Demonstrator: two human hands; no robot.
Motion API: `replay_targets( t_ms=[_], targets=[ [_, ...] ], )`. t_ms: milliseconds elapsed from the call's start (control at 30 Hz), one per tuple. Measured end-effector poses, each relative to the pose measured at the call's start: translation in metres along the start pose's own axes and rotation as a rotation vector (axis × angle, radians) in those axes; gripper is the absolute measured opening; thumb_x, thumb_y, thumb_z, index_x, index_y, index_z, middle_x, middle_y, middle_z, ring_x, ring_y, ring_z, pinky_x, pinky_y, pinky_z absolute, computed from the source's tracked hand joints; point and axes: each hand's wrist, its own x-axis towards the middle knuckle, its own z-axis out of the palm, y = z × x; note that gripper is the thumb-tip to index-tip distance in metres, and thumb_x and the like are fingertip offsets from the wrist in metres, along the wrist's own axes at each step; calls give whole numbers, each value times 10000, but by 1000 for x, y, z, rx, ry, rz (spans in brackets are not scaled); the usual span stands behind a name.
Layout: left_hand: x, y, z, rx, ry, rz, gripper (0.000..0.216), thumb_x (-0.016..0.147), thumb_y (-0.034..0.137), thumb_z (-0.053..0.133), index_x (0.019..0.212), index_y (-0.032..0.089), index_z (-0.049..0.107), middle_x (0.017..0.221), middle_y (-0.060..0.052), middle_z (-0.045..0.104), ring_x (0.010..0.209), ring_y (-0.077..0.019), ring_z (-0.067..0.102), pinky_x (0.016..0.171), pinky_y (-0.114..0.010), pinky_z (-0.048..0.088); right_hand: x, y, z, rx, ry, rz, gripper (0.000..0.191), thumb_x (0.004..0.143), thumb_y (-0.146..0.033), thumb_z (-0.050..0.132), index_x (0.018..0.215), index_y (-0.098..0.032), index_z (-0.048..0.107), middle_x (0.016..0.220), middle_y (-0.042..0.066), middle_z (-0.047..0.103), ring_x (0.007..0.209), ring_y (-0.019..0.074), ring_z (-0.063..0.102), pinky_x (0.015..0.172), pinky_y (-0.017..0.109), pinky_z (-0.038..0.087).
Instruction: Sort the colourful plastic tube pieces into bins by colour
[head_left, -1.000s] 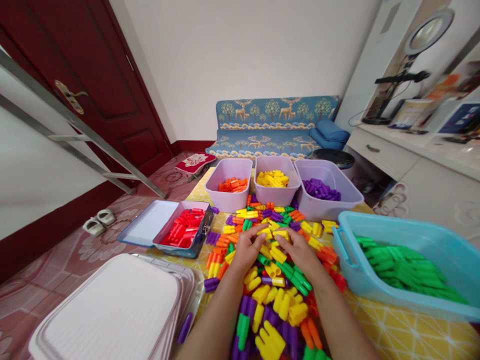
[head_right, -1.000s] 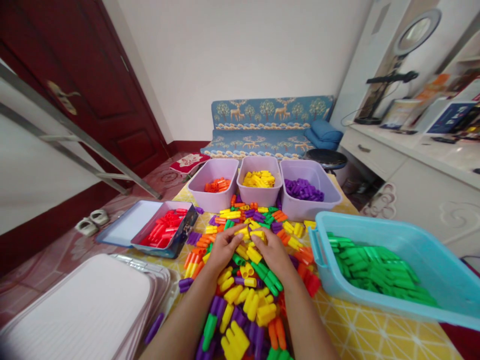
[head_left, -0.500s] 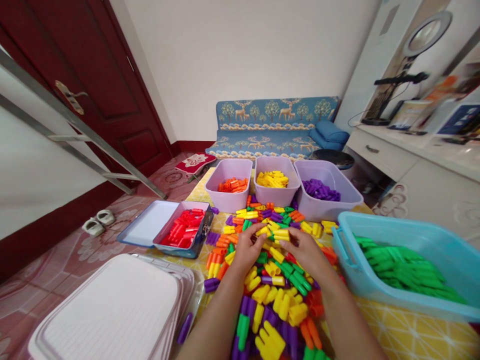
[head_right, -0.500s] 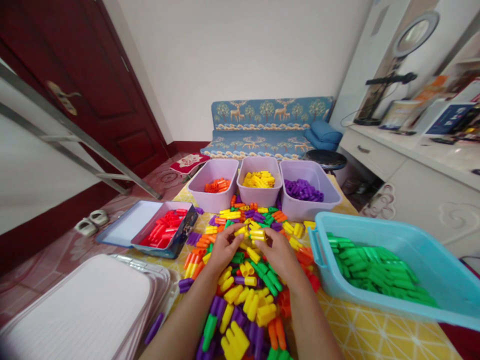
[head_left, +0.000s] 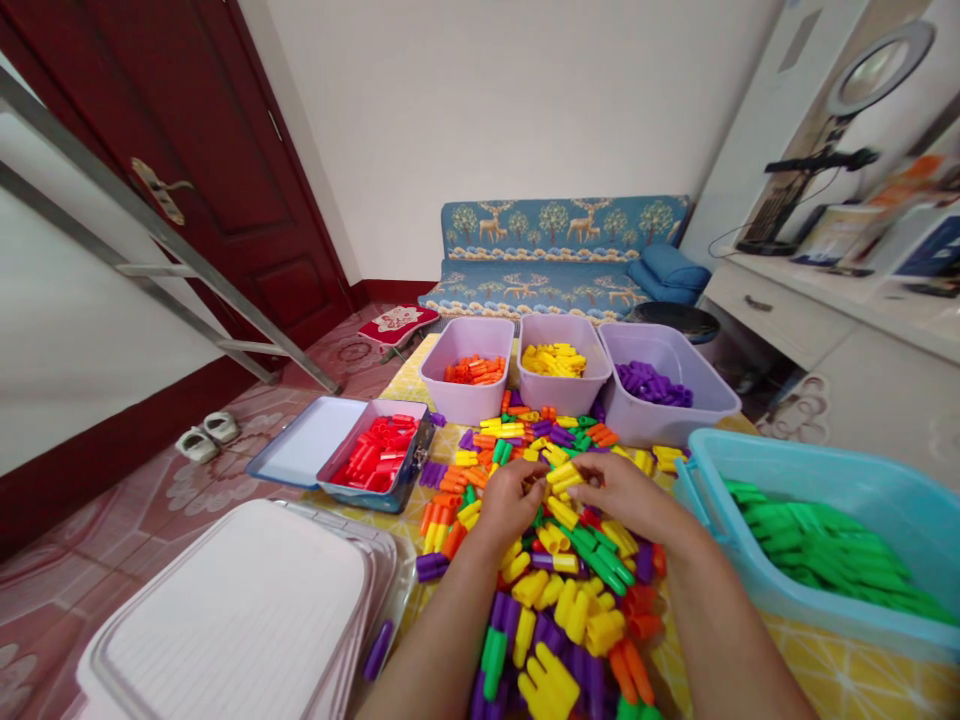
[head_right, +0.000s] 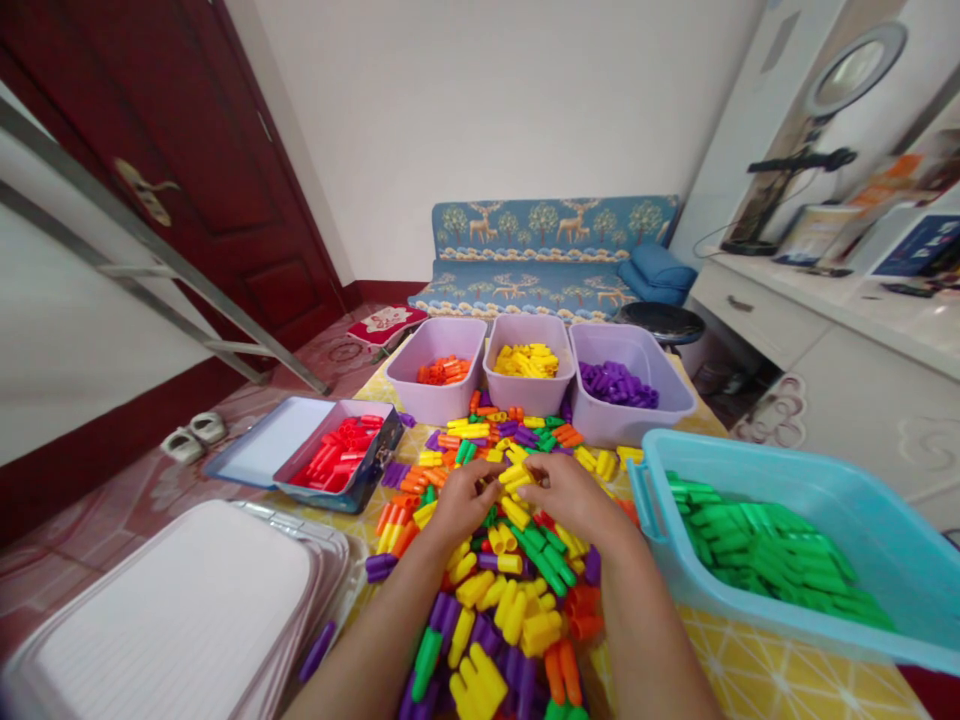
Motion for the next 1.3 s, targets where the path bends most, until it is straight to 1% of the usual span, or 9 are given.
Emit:
replay_targets(
  t_ms=[133,267,333,500,600,800,967,1133,1300],
  targets=[
    [0,-3,1,-2,-6,5,272,817,186,528,1027,198,701,967,-45,716,819,-171,644,752,-286,497,28,-5,-26,-131,101,6,87,581,-222,659,527,-183,603,495,-35,556,507,120,481,518,234,372],
    [0,-4,2,2,2,-5,258,817,181,532,1008,205,704,942,-43,716,791,-173,643,723,-288,499,55,-7,-27,264,679,-51,289,715,-333,593,921,-153,689,853,75,713,742,195,649,653,306,507],
    [0,-5,1,-18,18,20,254,809,146,529,984,199,706,920,-46,713,787,-170,641,718,-285,503,61,-3,-17,310,810,-49,395,754,-361,575,1069,-136,651,977,117,709,819,213,670,719,349,530],
    [-1,0,-8,105,293,165,325,800,47,463,984,202,682,1016,-66,664,987,-198,593,888,-349,479,66,16,15,-181,460,29,362,777,-327,586,1081,-145,662,1098,125,690,1019,256,629,942,412,458],
    [-2,3,-12,340,472,103,361,801,97,501,1114,218,634,1211,-94,584,1166,-263,496,1004,-449,394,69,25,28,-427,300,54,549,776,-354,608,1281,-148,547,1301,133,579,1191,285,517,1028,424,378],
    [2,-6,-8,477,353,-173,745,701,312,663,1379,132,412,1396,-207,423,1281,-376,395,1035,-520,344,66,28,41,-664,97,92,720,716,-388,651,1391,-256,437,1442,114,413,1280,367,352,990,529,350],
    [4,-5,-11,420,164,-109,652,698,323,659,1323,224,500,1257,-119,575,1159,-317,512,988,-455,399,58,26,46,-511,35,-50,669,659,-226,647,1316,-263,526,1296,79,550,1210,309,417,1021,443,354],
    [0,-1,-13,311,153,-11,633,691,220,644,1312,230,519,1218,-93,626,1130,-298,547,977,-453,401,47,19,45,-68,-28,-124,642,635,-125,598,1272,-201,555,1301,85,566,1206,260,495,1059,431,348],
    [-1,3,-14,-63,211,3,344,805,302,586,1127,199,654,1032,-59,709,945,-212,640,860,-328,478,20,0,27,293,-51,-109,399,750,-318,659,1134,-208,635,1185,66,643,1133,250,566,1011,412,404]
  ],
)
